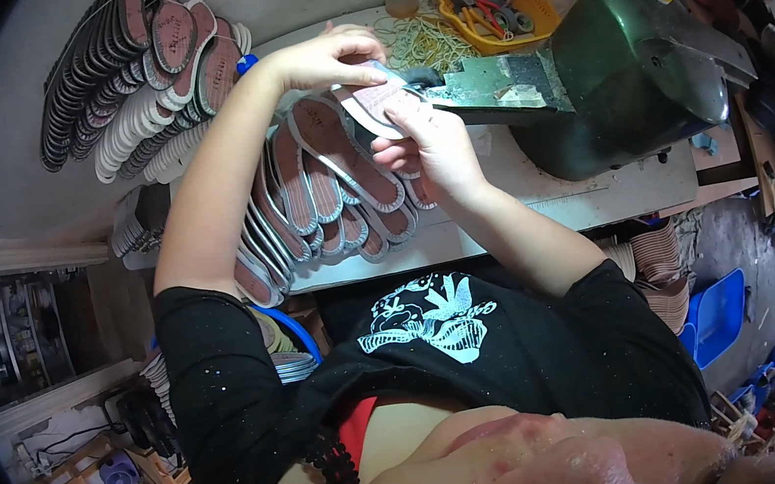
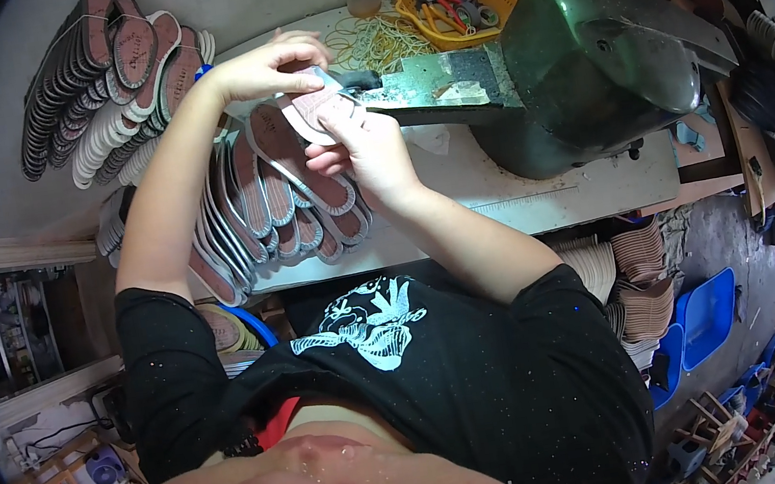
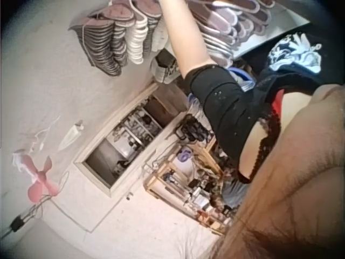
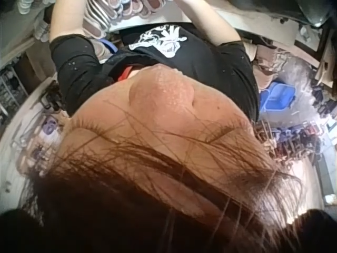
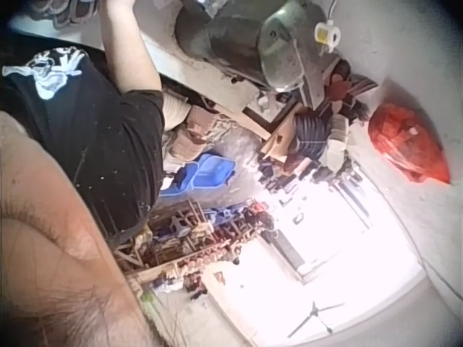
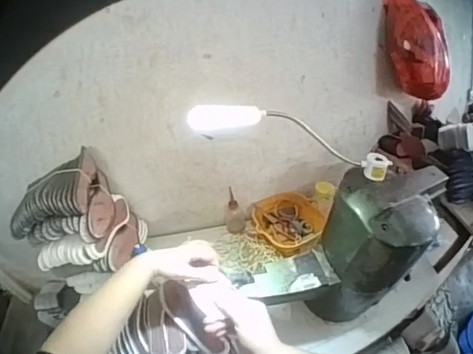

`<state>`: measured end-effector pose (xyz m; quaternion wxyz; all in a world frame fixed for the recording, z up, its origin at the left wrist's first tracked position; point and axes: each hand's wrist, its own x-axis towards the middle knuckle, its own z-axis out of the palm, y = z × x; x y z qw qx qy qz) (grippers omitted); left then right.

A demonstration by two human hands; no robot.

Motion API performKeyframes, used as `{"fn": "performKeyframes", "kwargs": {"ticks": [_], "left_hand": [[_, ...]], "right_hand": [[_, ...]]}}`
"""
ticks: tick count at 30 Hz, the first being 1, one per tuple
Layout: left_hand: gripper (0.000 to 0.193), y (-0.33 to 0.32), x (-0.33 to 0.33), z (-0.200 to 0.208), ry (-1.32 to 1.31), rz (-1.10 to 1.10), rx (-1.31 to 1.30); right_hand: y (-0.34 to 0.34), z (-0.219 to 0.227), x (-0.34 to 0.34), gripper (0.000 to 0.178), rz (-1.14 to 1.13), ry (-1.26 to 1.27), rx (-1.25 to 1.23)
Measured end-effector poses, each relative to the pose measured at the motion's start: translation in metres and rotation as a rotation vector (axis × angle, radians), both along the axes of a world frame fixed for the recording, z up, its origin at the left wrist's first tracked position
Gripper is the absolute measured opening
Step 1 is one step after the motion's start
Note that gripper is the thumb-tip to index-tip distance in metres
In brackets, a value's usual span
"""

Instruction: Applying glue and assembling shoe sole components.

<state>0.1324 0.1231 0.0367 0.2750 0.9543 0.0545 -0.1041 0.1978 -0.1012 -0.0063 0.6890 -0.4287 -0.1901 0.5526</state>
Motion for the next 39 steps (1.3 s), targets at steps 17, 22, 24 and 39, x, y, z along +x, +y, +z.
{"fn": "performKeyframes", "kwargs": {"ticks": [17,22,24,39], "left_hand": [[0.027,-0.017,-0.026,0.01,0.142,0.205,-0.41],[0.033,-0.031,-0.036,0.012,0.114,0.206,-0.335],[0.035,-0.036,-0.038,0.012,0.124,0.238,-0.334],[0.025,-0.064,-0.049,-0.003,0.118,0.496,-0.725]], "right_hand": [[0.001,0.001,0.01,0.038,0.016,0.009,0.052],[-0.003,0.004,0.012,0.035,0.011,0.018,0.059],[-0.002,0.004,0.012,0.034,0.0,-0.001,0.069],[0.0,0.0,0.012,0.025,-0.023,-0.065,0.065]]}}
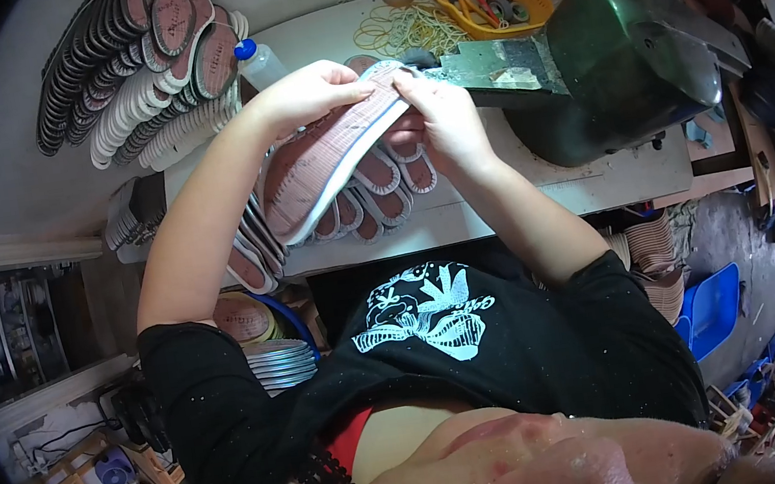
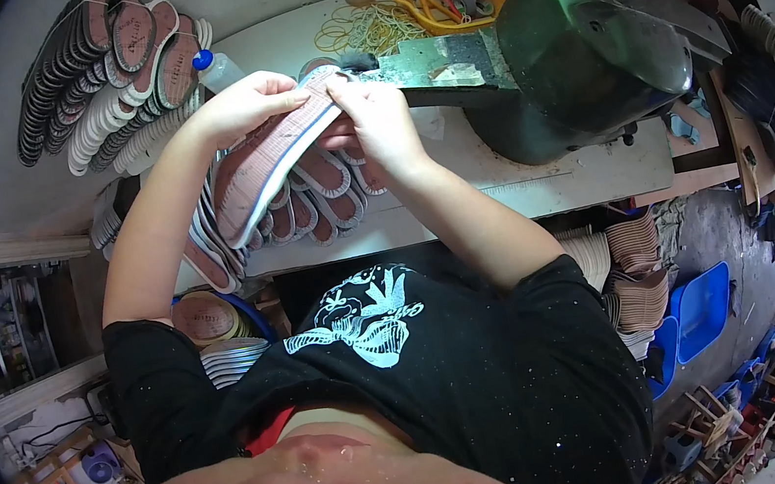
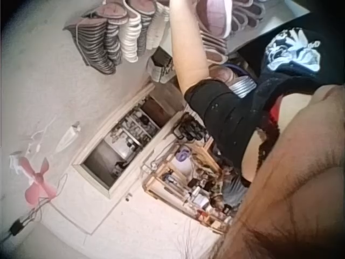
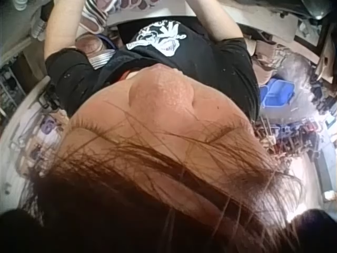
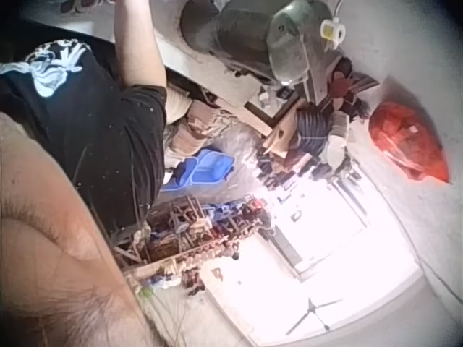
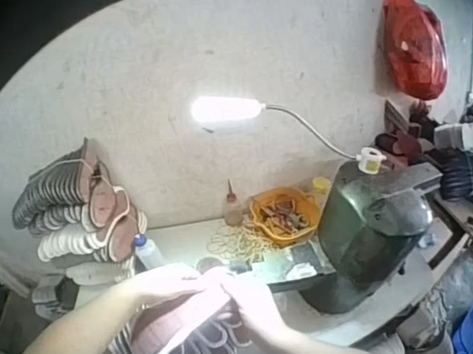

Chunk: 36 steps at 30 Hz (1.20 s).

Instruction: Applying glue and assembling shoe sole components.

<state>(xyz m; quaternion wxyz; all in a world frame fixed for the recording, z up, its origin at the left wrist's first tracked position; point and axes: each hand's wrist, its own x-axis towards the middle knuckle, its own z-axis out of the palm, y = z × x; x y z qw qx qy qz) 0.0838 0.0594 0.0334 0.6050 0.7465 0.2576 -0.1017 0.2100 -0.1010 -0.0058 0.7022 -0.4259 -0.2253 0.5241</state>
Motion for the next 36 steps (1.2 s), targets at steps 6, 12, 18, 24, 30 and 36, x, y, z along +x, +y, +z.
{"fn": "performKeyframes", "kwargs": {"ticks": [6,12,18,24,30,36], "left_hand": [[0.031,-0.029,0.001,0.002,0.051,0.235,-0.103],[0.046,-0.038,0.013,0.014,0.125,0.3,-0.157],[0.054,-0.009,0.022,0.014,0.215,0.208,0.273],[0.049,-0.007,0.029,0.002,0.001,0.248,0.377],[0.047,-0.025,0.019,-0.019,-0.297,0.419,-0.192],[0.037,-0.016,0.025,-0.024,-0.299,0.537,-0.251]], "right_hand": [[-0.004,-0.013,0.004,0.022,0.063,0.017,-0.002],[-0.047,0.001,0.02,0.026,0.342,-0.153,-0.173],[-0.048,-0.008,0.007,0.025,0.158,-0.005,-0.035],[-0.007,-0.018,0.004,0.022,0.054,0.174,0.05],[-0.007,-0.026,0.003,0.022,0.047,0.119,-0.004],[-0.037,-0.024,-0.025,0.03,0.268,0.029,-0.104]]}}
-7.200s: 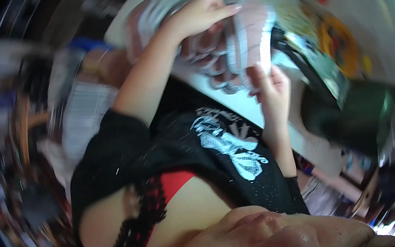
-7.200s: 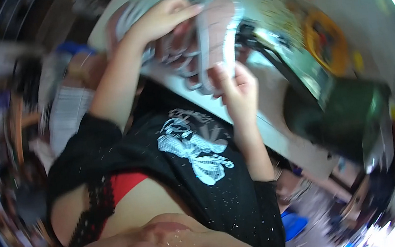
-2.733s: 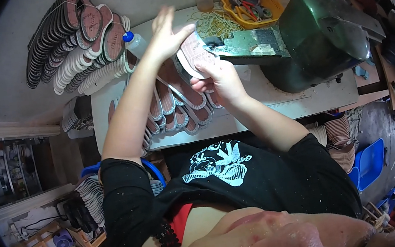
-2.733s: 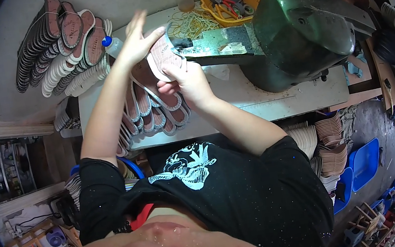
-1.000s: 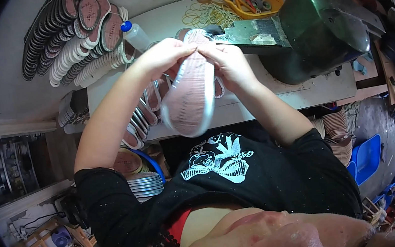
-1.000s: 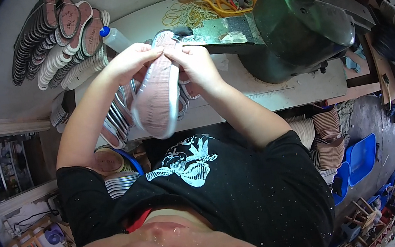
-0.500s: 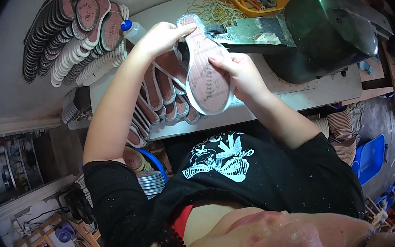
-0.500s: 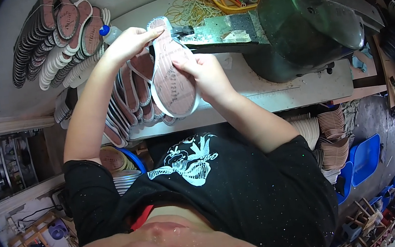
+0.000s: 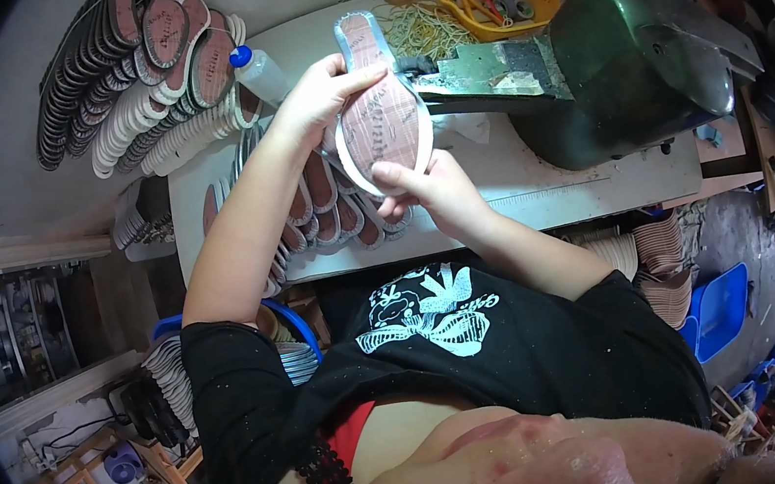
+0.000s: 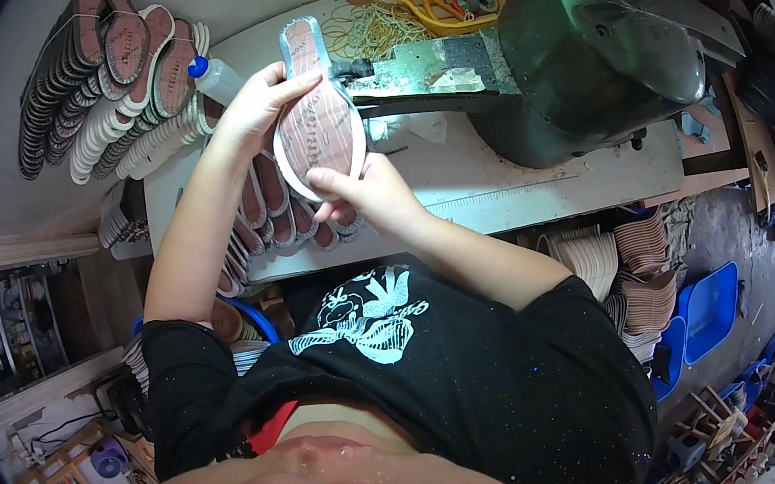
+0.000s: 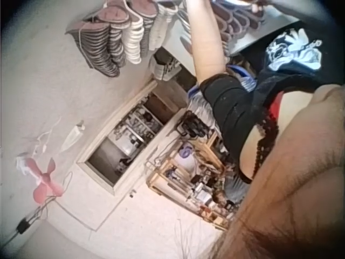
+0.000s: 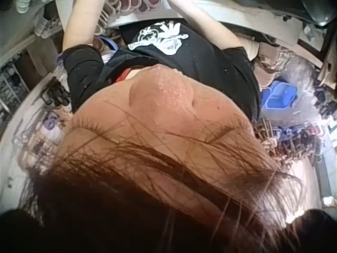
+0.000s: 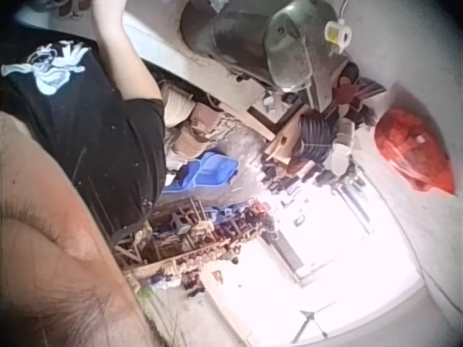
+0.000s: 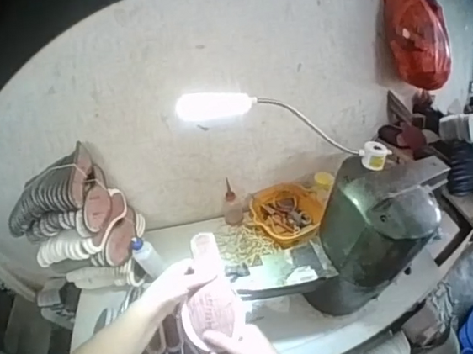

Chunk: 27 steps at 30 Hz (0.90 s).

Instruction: Applying glue and assembling shoe sole components.

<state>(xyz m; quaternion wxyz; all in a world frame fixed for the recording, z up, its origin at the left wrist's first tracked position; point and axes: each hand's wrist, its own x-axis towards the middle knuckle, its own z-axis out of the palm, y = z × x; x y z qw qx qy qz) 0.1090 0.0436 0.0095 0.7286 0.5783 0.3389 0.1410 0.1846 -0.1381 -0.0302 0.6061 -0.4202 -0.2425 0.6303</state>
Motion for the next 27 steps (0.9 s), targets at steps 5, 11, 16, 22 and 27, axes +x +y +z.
{"fn": "performKeyframes", "kwargs": {"ticks": [5,11,16,22,27], "left_hand": [[0.07,0.016,0.003,0.008,0.192,-0.004,0.118],[0.078,0.049,0.011,0.016,0.081,-0.668,0.698],[0.047,0.068,0.021,0.018,0.218,-0.708,0.57],[0.043,0.078,0.015,0.016,0.287,-0.685,0.497],[0.037,0.066,-0.003,0.017,0.304,-0.568,0.372]], "right_hand": [[0.009,0.002,0.001,0.023,-0.144,-0.021,0.043],[0.03,0.008,0.015,0.019,-0.161,0.008,0.079],[0.036,0.024,0.017,0.027,-0.176,0.011,0.022],[0.033,0.015,0.016,0.03,-0.179,-0.044,0.113],[0.037,0.017,0.02,0.032,-0.166,0.003,0.084]]}}
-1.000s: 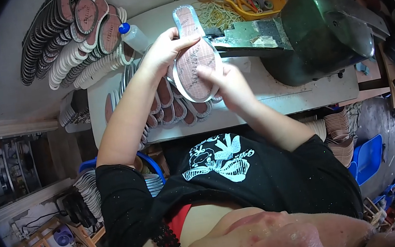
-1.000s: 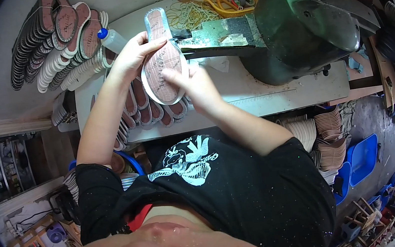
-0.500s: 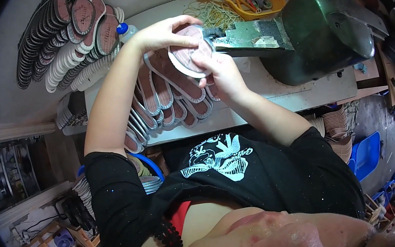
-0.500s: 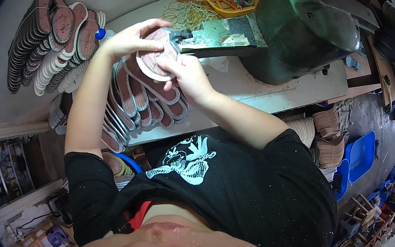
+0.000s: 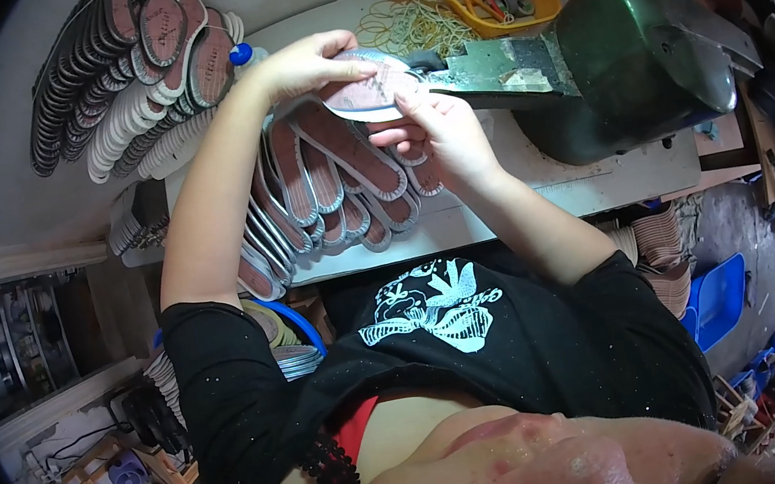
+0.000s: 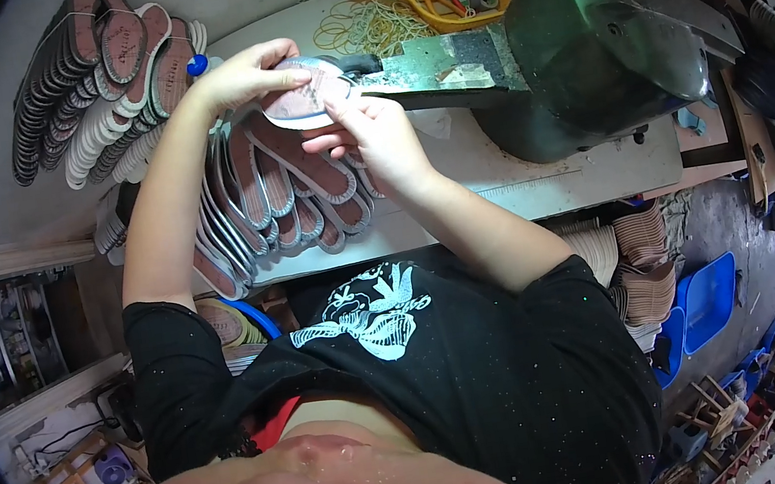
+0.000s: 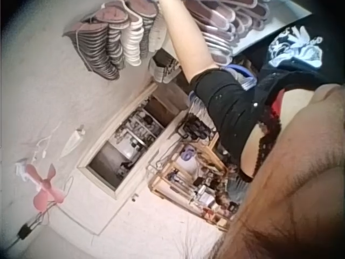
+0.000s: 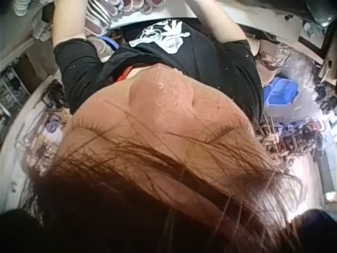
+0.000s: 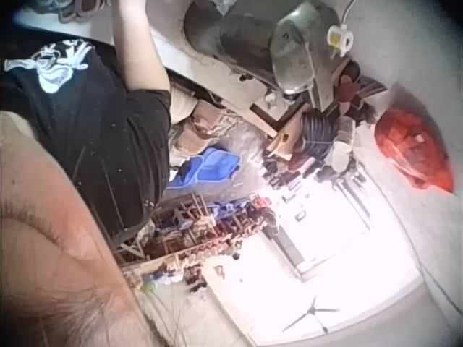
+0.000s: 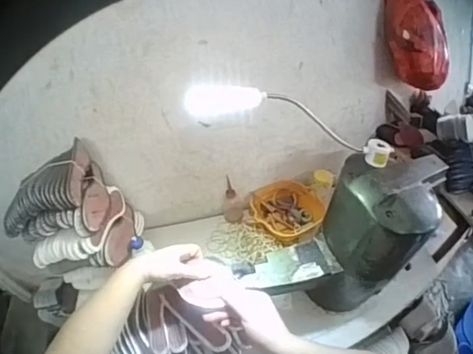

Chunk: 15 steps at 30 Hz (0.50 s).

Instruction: Applying glue and assembling shoe sole components.

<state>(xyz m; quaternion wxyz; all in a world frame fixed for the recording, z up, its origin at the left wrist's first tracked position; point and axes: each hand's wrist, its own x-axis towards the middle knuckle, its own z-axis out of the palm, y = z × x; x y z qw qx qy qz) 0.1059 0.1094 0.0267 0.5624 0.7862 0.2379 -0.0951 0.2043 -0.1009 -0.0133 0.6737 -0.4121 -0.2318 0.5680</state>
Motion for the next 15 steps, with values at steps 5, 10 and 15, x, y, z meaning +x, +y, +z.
{"fn": "performKeyframes", "kwargs": {"ticks": [5,10,15], "left_hand": [[0.034,-0.012,-0.011,-0.004,-0.083,-0.022,0.159],[0.035,-0.032,-0.018,0.0,-0.042,0.074,0.151],[0.036,-0.046,-0.02,0.006,0.053,0.147,-0.016]], "right_hand": [[-0.001,0.002,0.005,0.033,-0.008,0.002,-0.034],[0.0,0.004,0.007,0.029,-0.018,-0.015,-0.082],[-0.002,-0.004,0.012,0.026,-0.014,-0.082,-0.046]]}}
